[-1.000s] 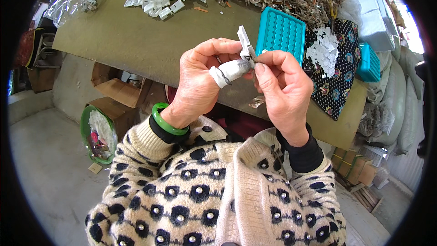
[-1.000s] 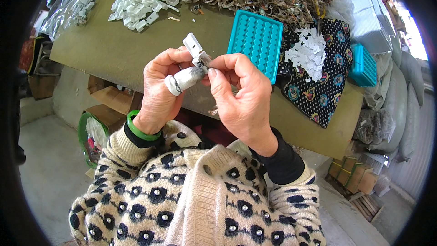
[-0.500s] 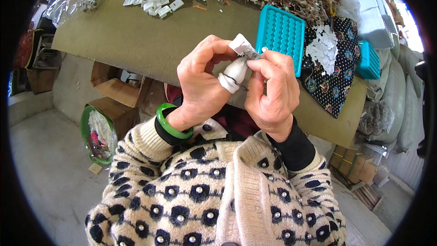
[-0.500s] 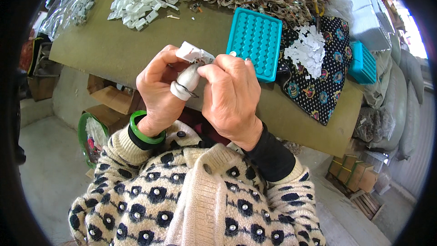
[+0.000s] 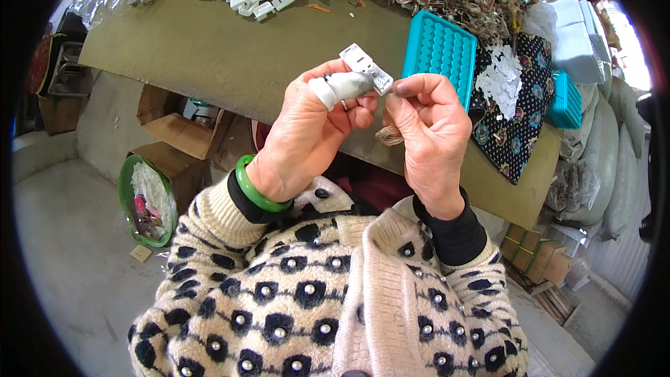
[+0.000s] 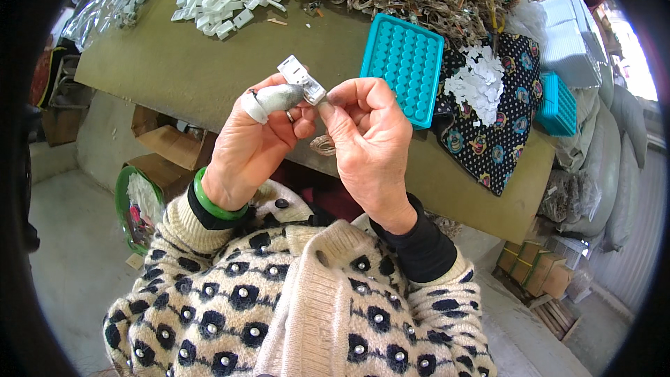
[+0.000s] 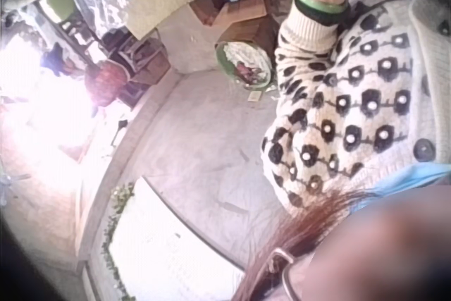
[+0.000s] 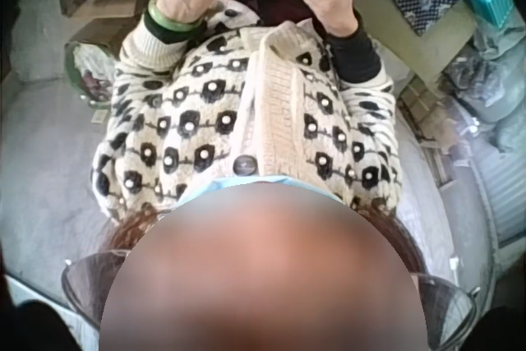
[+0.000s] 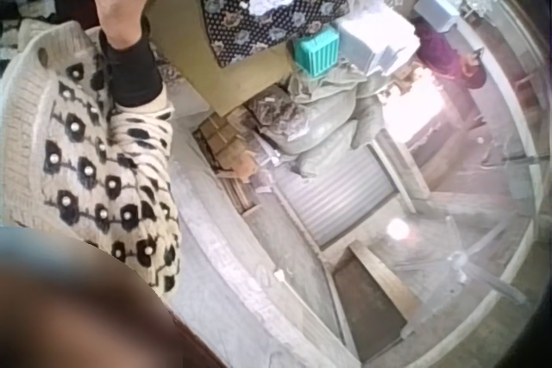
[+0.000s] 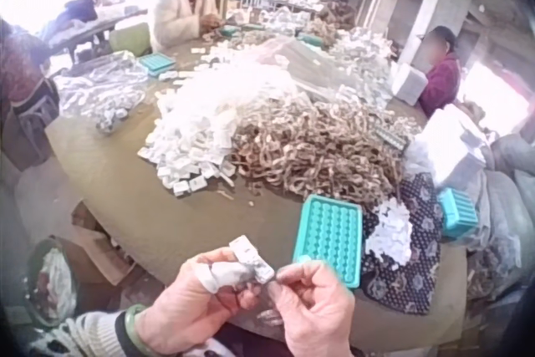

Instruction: The person repeatedly picks small white plastic housings and copper-colored metal contacts from a table, inserts the contacts into the housings, and places the assembled units into a blue tray. The person continues this cycle throughout the clip.

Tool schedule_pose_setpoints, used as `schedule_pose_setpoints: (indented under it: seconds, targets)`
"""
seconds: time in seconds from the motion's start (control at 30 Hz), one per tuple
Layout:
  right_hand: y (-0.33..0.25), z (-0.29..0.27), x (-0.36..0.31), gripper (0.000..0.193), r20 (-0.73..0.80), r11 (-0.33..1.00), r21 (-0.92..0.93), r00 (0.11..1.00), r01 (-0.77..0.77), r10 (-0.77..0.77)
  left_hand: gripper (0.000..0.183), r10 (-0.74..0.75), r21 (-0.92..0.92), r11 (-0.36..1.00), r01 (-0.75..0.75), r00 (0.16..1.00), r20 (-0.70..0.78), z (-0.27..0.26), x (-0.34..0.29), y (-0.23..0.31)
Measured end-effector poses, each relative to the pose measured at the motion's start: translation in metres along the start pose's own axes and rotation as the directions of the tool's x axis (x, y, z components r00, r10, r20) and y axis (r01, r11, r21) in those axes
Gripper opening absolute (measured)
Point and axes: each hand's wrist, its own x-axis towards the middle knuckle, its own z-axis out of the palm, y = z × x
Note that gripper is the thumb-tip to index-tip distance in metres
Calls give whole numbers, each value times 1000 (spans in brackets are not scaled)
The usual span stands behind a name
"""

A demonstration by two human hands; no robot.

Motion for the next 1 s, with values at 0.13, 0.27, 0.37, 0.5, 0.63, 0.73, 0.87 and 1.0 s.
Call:
schedule_pose_setpoints:
  seconds: [0.13,0.27,0.37,0.5,0.63,0.73,0.87,1.0]
  targets:
    - [5,-1,0,12,43,971,163,985,-172,168,29,150,124,981,-150,989,13,4,-1,1]
    - [2,1,1,13,48,967,138,977,-213,208,33,182,123,975,-187,982,49,9,-3,6]
    - [-6,2,3,17,49,988,85,991,-130,126,28,179,98,979,-181,983,27,12,-4,7]
    - [-15,3,6,15,62,991,63,992,-116,112,21,268,289,922,-258,963,4,15,-5,0]
    - [-13,9,8,11,41,995,-4,994,-96,96,22,351,557,753,-351,930,112,12,-9,-5]
    - [-11,12,6,6,-13,997,-2,997,-73,73,23,446,544,677,-496,864,233,11,-9,-10]
    - [-9,10,4,4,-38,997,-75,999,-18,15,25,474,652,526,-546,825,308,10,-10,-13]
    - [-7,5,2,6,-25,995,-82,998,-52,50,29,450,676,515,-526,838,310,14,-12,-16]
